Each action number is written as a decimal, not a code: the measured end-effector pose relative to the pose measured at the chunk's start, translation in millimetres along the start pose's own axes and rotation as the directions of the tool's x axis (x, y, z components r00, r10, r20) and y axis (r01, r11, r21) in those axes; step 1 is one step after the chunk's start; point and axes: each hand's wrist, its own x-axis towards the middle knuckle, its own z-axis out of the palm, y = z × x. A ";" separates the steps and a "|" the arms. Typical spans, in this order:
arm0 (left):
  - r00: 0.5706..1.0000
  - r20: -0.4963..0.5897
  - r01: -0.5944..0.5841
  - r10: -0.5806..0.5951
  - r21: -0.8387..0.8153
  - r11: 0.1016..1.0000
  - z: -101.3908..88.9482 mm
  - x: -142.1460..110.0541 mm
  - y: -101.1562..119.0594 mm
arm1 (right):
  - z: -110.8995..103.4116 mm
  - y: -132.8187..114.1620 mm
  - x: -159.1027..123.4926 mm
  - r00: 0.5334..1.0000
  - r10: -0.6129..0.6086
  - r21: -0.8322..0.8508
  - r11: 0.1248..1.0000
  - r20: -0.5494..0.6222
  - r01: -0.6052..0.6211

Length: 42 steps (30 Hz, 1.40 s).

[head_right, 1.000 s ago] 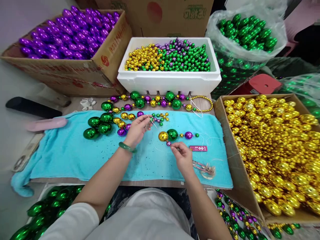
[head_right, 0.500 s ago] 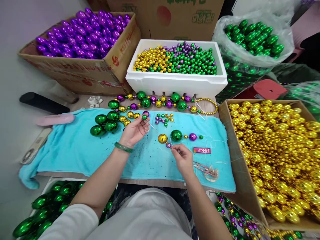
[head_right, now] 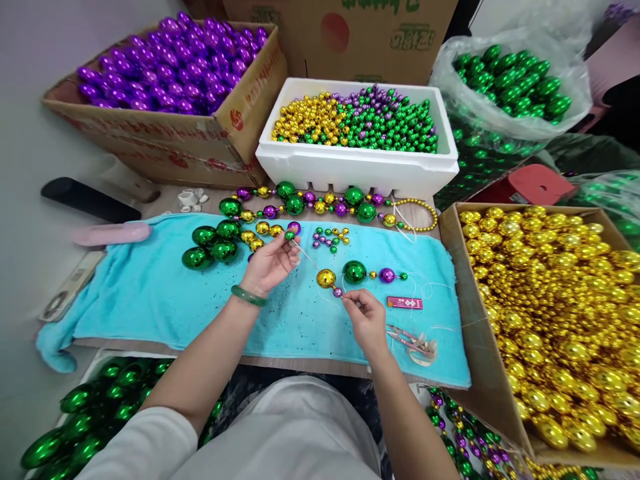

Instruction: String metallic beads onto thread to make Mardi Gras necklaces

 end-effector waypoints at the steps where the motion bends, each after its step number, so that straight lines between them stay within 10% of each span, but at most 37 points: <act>1: 1.000 0.009 -0.007 0.006 0.009 1.000 -0.3 -0.2 -0.9 | -0.3 0.0 0.1 1.000 0.004 0.000 1.000 0.001 -0.004; 9: 0.978 0.178 -0.178 0.105 0.466 0.867 6.1 -17.7 -18.2 | 2.9 9.7 1.1 0.998 0.058 0.047 0.997 0.010 -0.058; 14: 0.916 0.281 -0.351 0.285 0.905 0.239 -6.6 -25.8 -22.9 | 1.4 16.9 3.1 0.997 0.081 0.095 0.992 0.005 -0.081; 18: 0.799 0.322 -0.198 0.508 0.938 -0.283 -33.1 -21.9 -11.7 | -3.1 16.3 3.7 0.997 0.072 0.104 0.992 -0.008 -0.071; 22: 0.764 0.313 0.008 0.563 0.870 -0.494 -50.3 -17.2 4.1 | -3.5 14.2 3.5 0.996 0.083 0.122 0.989 -0.023 -0.080; 29: 0.863 0.319 0.023 0.392 0.750 -0.661 -48.6 -10.9 6.9 | 2.1 12.3 1.3 0.998 0.055 0.094 0.994 0.005 -0.055; 34: 0.835 0.324 -0.120 0.445 0.896 -0.426 -41.0 -6.8 3.2 | 3.0 11.6 -1.4 0.999 0.044 0.087 0.995 0.027 -0.046; 36: 0.802 0.200 -0.199 0.562 0.978 -0.065 -36.3 -5.8 5.1 | 3.1 10.0 -3.2 0.998 0.043 0.082 0.996 0.037 -0.046; 39: 0.888 -0.077 -0.259 0.452 0.728 0.634 -27.8 -7.4 10.2 | 3.8 6.7 -6.2 0.998 0.020 0.067 0.997 0.055 -0.024; 42: 0.963 -0.129 -0.180 0.236 0.340 0.923 -20.2 -12.3 14.0 | 5.4 4.2 -8.2 0.998 -0.012 0.040 0.999 0.055 0.010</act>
